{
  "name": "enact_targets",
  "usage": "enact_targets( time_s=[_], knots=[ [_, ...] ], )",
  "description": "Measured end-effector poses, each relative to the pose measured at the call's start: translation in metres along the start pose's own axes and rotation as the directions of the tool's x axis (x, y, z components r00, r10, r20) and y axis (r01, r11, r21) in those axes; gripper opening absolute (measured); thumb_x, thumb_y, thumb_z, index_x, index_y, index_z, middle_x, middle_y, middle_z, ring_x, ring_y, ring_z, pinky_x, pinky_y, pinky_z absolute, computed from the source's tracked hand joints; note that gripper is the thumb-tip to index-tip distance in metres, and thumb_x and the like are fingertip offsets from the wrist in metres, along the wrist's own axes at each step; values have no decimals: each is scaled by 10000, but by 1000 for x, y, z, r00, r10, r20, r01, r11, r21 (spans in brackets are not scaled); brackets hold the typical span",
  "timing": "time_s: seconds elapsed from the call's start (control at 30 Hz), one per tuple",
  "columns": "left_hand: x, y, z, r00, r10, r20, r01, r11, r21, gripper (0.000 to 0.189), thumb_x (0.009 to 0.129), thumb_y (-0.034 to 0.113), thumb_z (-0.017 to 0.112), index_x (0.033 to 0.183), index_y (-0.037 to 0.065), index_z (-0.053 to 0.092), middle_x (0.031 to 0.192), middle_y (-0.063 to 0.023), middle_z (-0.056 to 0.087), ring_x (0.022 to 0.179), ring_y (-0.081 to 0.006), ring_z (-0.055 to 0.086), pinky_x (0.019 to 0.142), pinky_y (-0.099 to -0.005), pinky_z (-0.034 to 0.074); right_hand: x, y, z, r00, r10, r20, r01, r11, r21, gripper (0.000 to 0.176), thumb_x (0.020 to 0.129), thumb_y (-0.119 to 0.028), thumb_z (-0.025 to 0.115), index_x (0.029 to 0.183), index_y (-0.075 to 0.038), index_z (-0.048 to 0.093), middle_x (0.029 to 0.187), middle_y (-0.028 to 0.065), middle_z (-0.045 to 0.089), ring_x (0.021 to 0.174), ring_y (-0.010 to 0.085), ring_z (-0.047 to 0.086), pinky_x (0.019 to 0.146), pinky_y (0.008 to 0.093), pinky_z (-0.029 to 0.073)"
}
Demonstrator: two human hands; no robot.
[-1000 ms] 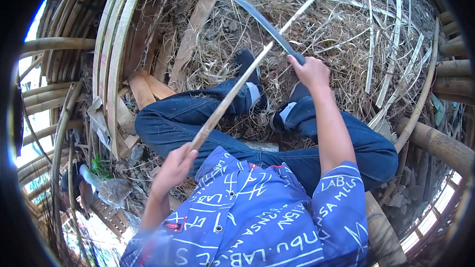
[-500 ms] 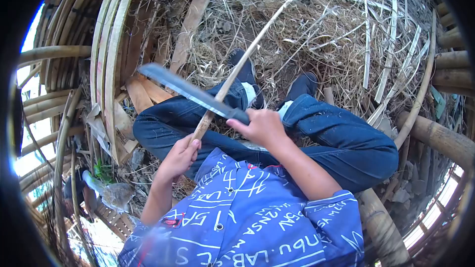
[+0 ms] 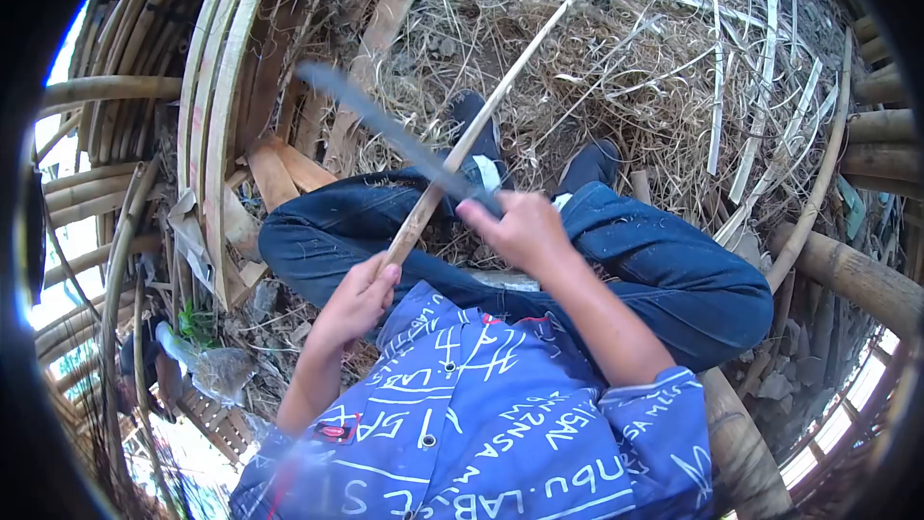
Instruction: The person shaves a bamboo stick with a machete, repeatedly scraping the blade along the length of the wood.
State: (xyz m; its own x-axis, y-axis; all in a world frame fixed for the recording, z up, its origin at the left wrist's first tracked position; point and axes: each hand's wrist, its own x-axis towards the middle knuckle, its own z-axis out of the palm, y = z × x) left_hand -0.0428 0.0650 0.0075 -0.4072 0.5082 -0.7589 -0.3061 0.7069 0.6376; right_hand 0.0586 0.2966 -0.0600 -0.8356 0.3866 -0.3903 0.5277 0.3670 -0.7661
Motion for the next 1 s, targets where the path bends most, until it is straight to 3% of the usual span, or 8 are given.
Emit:
enact_targets(
  time_s=[0.1,0.27,0.33,0.43,0.57,0.73,0.87,1.0],
  knots=[
    [2,5,0,999,40,2,-40,999,8,225,1025,236,450,882,74,510,643,49,447,556,-36,389,469,-216,314,-5,0,20,982,-188,27,190,958,-214,655,810,-689,564,684,-52,651,613,193,622,624,397,640,598,496,499],
    [-8,0,6,1000,-20,11,19,999,40,225,1024,241,453,893,67,511,652,47,447,568,-38,396,479,-216,328,36,39,-14,992,67,-104,-94,955,-281,666,829,-688,527,728,-51,691,671,184,665,677,370,676,636,469,527],
    [-11,-3,8,999,-31,15,31,999,23,223,1024,239,453,897,65,511,654,46,445,569,-39,397,481,-216,332,37,35,-22,993,74,-88,-96,952,-291,657,835,-670,535,712,-43,687,663,193,660,696,371,678,645,475,525],
    [-6,-7,3,1000,8,13,-8,1000,-20,229,1026,243,449,892,66,507,648,47,435,570,-39,394,489,-215,341,14,10,-18,991,131,-39,-134,987,-94,627,837,-634,570,729,-26,682,668,210,652,703,391,671,651,491,515],
    [-5,7,-2,999,-22,44,26,996,-84,235,1028,249,444,883,71,498,637,50,423,536,-33,370,446,-210,308,-10,14,12,987,-156,33,159,944,-290,635,809,-668,575,669,-52,634,630,190,633,633,383,654,594,471,513],
    [-11,-1,3,997,-59,51,64,993,-99,232,1031,248,439,891,72,496,633,52,418,513,-24,358,423,-200,291,24,44,-13,988,85,-128,-119,948,-294,652,827,-675,552,711,-45,673,680,204,657,701,382,671,646,489,514],
    [-5,-2,2,998,-21,62,28,993,-112,227,1034,250,435,893,81,489,632,56,413,501,-20,343,414,-197,280,20,27,-14,980,150,-133,-170,973,-156,639,833,-639,574,710,-20,668,701,240,652,729,418,663,663,510,507],
    [-1,6,0,997,-70,35,73,994,-80,223,1038,255,425,896,92,481,630,63,403,485,-16,324,403,-198,271,-13,5,16,998,-56,31,61,967,-245,637,819,-649,579,727,-24,661,663,225,643,677,414,657,637,499,516]
  ],
)
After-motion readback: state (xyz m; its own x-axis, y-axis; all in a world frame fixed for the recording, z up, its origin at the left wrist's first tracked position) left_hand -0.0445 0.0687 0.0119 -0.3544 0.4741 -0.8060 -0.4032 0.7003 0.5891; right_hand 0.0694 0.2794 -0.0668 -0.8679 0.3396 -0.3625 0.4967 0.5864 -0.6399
